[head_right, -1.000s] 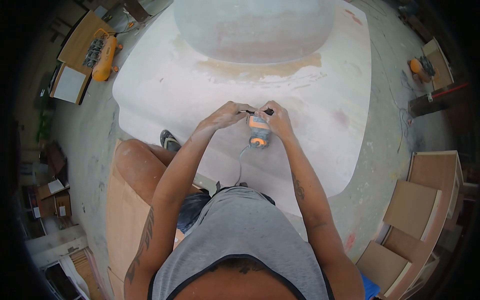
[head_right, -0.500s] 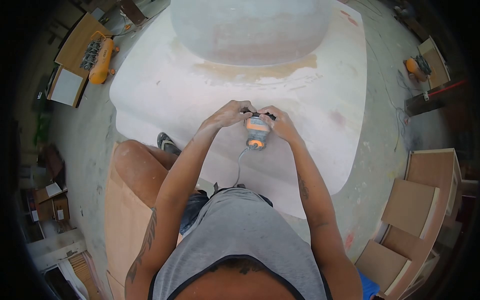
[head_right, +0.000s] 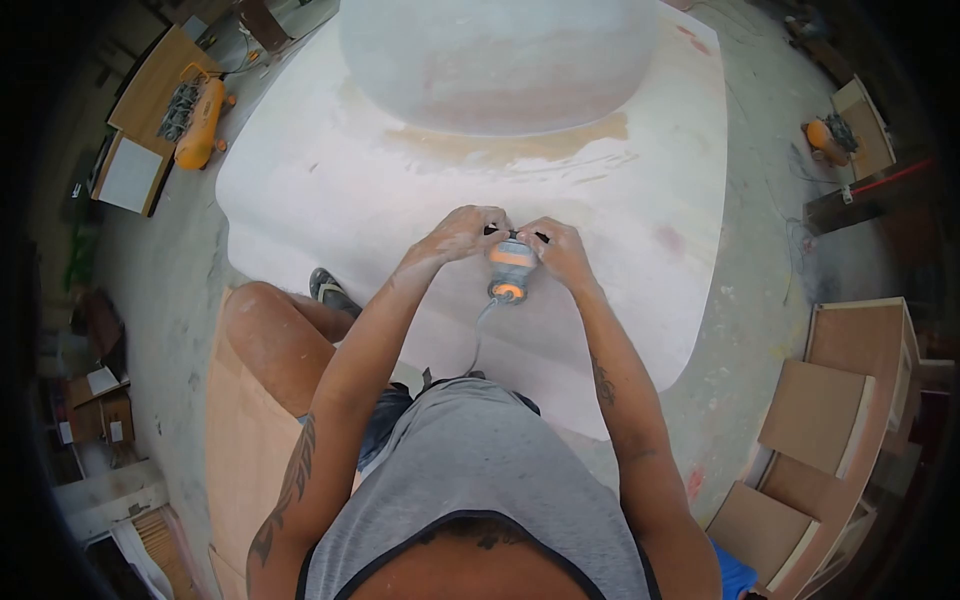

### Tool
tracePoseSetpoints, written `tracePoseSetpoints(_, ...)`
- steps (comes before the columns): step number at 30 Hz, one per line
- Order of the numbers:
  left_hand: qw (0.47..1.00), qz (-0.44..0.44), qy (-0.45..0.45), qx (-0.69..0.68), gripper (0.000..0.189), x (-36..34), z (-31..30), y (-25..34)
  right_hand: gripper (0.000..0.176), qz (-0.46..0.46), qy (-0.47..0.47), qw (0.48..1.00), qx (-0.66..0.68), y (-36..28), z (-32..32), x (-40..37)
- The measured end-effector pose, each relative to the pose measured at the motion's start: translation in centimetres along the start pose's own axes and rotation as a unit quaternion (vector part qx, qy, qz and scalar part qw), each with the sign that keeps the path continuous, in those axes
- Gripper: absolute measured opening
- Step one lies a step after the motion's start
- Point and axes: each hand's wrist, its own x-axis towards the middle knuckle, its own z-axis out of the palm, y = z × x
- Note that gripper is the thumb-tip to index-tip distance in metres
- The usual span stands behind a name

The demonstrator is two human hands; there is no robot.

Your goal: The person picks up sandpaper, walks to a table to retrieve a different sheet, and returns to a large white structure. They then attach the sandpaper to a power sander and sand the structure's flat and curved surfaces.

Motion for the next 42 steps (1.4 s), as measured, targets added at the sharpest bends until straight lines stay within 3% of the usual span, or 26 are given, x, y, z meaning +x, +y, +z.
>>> tracePoseSetpoints(5, 0.998, 0.044, 0.023, -0.037, 0.018, 0.6, 1.4, -1.5, 0.017, 0.001, -0.033, 0.999, -0.011, -1.2, -1.0, -0.3)
tracePoseSetpoints(9, 1.000, -0.003, -0.002, -0.009, 0.018, 0.5, 1.0, -0.7, 0.019, 0.003, -0.054, 0.994, -0.094, -1.8, -1.4, -0.4)
tracePoseSetpoints(12, 0.999, 0.033, 0.008, 0.003, 0.021, 0.4, 1.1, -0.9, 0.021, 0.026, -0.034, 0.993, -0.107, -1.7, -0.8, -0.6)
tracePoseSetpoints(14, 1.000, 0.024, -0.002, 0.012, 0.023, 0.0, 0.6, -0.3, 0.022, -0.024, -0.008, 0.990, -0.137, -1.2, -0.4, -0.6)
tracePoseSetpoints(18, 0.999, 0.018, -0.002, 0.040, 0.025, -0.3, 0.3, -0.1, 0.022, -0.049, -0.047, 0.997, -0.035, -0.9, -1.4, -0.4)
tracePoseSetpoints(24, 1.000, 0.010, -0.012, 0.021, 0.025, -0.5, 0.2, -0.1, 0.020, 0.048, -0.072, 0.995, -0.051, -0.9, -2.5, -0.8)
tracePoseSetpoints(29, 0.998, 0.058, 0.002, 0.037, 0.023, -0.5, 0.8, -0.4, 0.015, -0.018, -0.028, 0.998, -0.055, -0.9, -1.6, -1.0)
tracePoseSetpoints(33, 0.998, 0.048, -0.005, 0.050, 0.023, -0.7, 0.8, 0.2, 0.012, -0.004, -0.026, 1.000, -0.014, 0.1, -1.2, -0.8)
tracePoseSetpoints(38, 0.996, 0.072, 0.007, 0.054, 0.024, -0.8, 1.2, 0.1, 0.010, -0.067, -0.077, 0.994, -0.040, 0.6, -1.9, -0.5)
tracePoseSetpoints(42, 0.995, 0.076, -0.002, 0.068, 0.025, -0.7, 1.1, 0.0, 0.012, -0.039, -0.092, 0.995, -0.008, 0.4, -2.8, -0.6)
